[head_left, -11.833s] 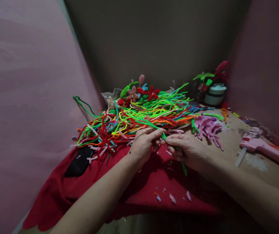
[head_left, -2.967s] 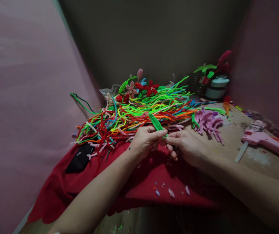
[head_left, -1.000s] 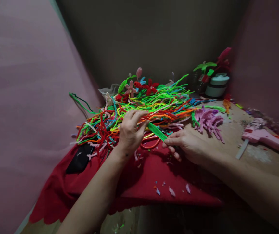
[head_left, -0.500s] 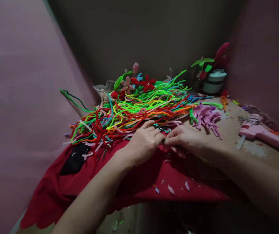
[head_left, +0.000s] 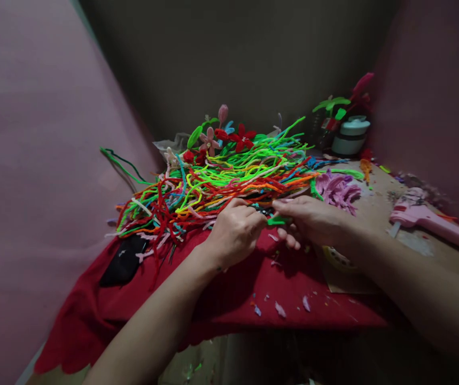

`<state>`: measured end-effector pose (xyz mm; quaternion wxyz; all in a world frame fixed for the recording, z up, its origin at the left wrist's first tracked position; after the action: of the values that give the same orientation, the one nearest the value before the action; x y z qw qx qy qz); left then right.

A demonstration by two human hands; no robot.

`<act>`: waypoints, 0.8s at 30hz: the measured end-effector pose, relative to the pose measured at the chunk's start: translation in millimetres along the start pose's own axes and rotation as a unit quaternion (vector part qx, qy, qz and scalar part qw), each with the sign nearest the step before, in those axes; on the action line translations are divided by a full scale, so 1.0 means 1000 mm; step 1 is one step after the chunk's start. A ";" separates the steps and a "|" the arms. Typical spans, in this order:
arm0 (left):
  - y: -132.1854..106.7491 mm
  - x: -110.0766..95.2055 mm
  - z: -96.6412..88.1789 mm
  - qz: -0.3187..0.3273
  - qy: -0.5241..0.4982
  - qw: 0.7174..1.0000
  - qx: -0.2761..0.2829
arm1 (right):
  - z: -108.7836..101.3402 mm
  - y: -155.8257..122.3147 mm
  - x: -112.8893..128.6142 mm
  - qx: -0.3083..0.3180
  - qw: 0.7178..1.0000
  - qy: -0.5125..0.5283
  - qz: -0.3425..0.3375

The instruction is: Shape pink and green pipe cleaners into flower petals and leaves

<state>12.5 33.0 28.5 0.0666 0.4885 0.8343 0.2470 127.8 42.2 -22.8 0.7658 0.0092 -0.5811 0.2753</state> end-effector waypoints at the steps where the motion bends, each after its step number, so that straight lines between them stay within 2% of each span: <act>1: 0.000 0.003 -0.002 -0.014 -0.006 1.000 -0.015 | -0.002 0.001 0.002 -0.015 0.999 0.026 -0.015; 4: -0.002 0.011 -0.005 -0.053 -0.013 0.997 -0.050 | -0.006 0.001 0.003 -0.061 0.995 0.076 -0.033; 7: -0.003 0.015 -0.008 -0.080 0.002 0.994 -0.076 | -0.004 -0.001 0.003 -0.104 0.989 0.080 -0.069; 10: -0.002 0.011 -0.008 -0.079 0.030 0.994 -0.076 | -0.002 -0.005 0.006 -0.153 0.977 0.044 -0.145; 12: -0.002 0.009 -0.007 -0.080 0.044 0.994 -0.065 | -0.002 -0.007 0.005 -0.180 0.970 0.024 -0.162; 20: -0.002 0.006 0.000 -0.097 0.060 0.992 -0.057 | -0.004 0.002 -0.007 -0.154 0.980 0.041 -0.118; 22: -0.002 0.005 0.002 -0.106 0.062 0.991 -0.054 | -0.001 -0.001 -0.006 -0.157 0.980 -0.007 -0.122; 24: -0.002 0.003 0.004 -0.115 0.063 0.990 -0.046 | 0.002 -0.008 -0.001 -0.189 0.964 -0.108 -0.154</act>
<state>10.4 36.2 24.6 0.0638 0.3687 0.8755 0.3058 129.1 34.1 -21.0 0.7190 -0.0171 -0.6938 0.0366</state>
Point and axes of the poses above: each hand's wrist, its own y-axis towards the middle knuckle, its own z-axis out of the palm, x = y × z, the point moved 6 cm from there along y, towards the middle knuckle, and after that the axes turned 5 degrees about y, right-handed, at the moved point
